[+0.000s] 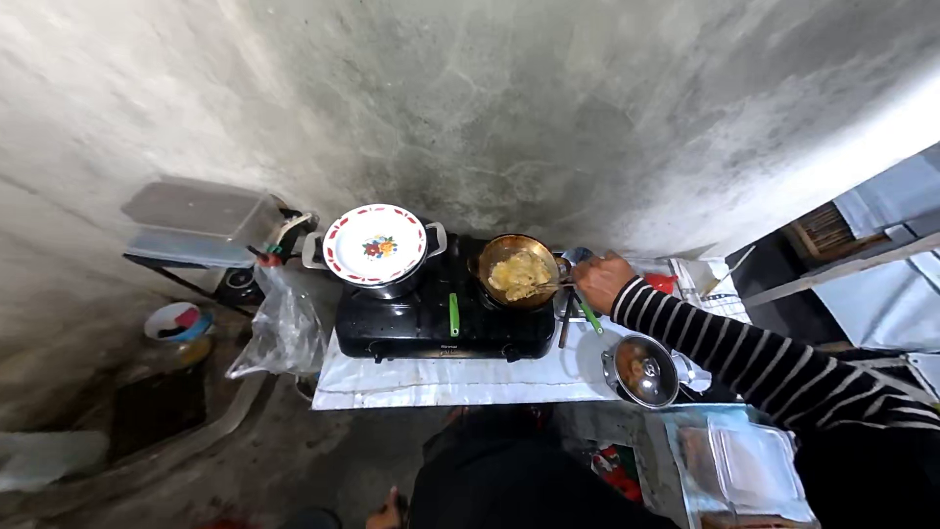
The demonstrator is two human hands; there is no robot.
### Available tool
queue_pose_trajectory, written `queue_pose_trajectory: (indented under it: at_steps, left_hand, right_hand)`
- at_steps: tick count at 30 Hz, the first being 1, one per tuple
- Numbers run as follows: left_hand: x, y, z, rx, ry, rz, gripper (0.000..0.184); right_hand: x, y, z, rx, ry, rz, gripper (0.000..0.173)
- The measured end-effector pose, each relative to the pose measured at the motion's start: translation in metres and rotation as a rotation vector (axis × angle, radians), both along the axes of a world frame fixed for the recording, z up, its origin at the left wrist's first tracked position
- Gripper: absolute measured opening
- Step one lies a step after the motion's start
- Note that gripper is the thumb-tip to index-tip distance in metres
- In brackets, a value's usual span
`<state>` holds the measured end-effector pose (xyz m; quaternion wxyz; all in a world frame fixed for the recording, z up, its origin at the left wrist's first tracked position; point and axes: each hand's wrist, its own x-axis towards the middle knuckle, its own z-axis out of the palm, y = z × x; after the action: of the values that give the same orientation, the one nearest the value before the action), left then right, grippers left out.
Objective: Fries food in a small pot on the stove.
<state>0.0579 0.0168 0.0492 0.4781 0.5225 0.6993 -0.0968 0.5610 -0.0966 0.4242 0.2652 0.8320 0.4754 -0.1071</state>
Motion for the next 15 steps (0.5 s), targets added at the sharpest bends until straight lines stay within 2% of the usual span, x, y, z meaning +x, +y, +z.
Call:
queue_pose_trajectory:
  at_steps: [2, 4, 5, 7, 10, 12, 15]
  left_hand:
    - [0.047, 0.018, 0.014, 0.085, -0.137, -0.139, 0.049]
    - [0.109, 0.03, 0.048, 0.064, -0.312, -0.385, 0.036]
    - [0.141, 0.029, 0.062, 0.033, -0.415, -0.509, 0.036]
    - [0.205, 0.013, 0.08, -0.058, -0.556, -0.707, 0.058]
    - [0.291, -0.024, 0.107, -0.161, -0.621, -0.948, 0.058]
    - [0.338, -0.051, 0.118, -0.178, -0.634, -1.009, 0.061]
    - [0.391, -0.088, 0.114, -0.187, -0.592, -0.983, 0.077]
  right_hand:
    - [0.002, -0.004, -0.02, 0.043, 0.012, -0.012, 0.034]
    - [0.0, -0.005, -0.036, 0.065, 0.029, -0.038, 0.036]
    - [-0.003, -0.006, -0.043, 0.077, 0.032, -0.048, 0.037]
    - [-0.007, -0.01, -0.058, 0.092, 0.028, -0.051, 0.037]
    - [-0.015, -0.017, -0.073, 0.128, 0.047, -0.129, 0.039]
    - [-0.018, -0.026, -0.075, 0.191, 0.021, -0.188, 0.041]
    - [-0.026, -0.052, -0.054, 0.264, 0.029, -0.345, 0.047]
